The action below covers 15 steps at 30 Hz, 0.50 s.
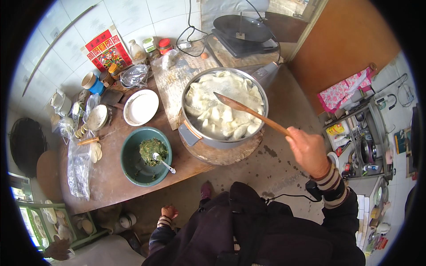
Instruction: The person stirs dumplings in a large pot of boiling water using a wooden spatula, then uses a wire skimmer to lift dumplings from the pot and place them into a bowl. The person briefly walks to another room and returns before covering the pot with a lid.
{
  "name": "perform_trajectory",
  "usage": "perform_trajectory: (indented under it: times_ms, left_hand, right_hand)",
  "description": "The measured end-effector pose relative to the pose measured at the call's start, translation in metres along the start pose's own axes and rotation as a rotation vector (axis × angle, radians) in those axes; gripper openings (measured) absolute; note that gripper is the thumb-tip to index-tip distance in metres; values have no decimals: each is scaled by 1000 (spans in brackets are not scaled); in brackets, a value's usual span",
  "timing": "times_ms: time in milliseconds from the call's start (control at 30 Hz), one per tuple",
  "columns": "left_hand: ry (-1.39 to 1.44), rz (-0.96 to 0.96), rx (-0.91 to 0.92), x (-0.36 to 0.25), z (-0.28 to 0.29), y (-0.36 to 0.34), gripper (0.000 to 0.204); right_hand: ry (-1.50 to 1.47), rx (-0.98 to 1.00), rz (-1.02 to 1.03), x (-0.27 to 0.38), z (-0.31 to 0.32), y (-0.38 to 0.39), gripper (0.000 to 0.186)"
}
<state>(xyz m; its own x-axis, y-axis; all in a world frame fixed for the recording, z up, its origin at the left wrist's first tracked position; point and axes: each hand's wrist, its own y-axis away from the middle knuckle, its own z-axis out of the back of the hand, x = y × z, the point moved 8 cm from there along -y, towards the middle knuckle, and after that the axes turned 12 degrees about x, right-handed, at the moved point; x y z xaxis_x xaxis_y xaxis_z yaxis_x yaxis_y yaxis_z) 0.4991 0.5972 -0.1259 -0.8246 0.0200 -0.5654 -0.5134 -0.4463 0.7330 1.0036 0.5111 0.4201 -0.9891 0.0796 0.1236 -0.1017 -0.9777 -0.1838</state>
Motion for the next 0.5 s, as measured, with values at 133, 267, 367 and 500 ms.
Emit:
perform_trajectory:
  times_ms: [133, 267, 367, 500]
  left_hand:
    - [747, 145, 16, 15, -10, -8, 18]
    - [1178, 323, 18, 13, -18, -4, 20]
    - [1050, 346, -21, 3, -15, -1, 21]
    - [716, 85, -33, -9, -7, -5, 18]
  right_hand:
    - [-165, 18, -15, -24, 34, 5, 19]
    - [-325, 208, -86, -45, 55, 8, 15]
    - [-357, 335, -59, -51, 58, 1, 13]
    - [-294, 431, 25, -55, 57, -15, 13]
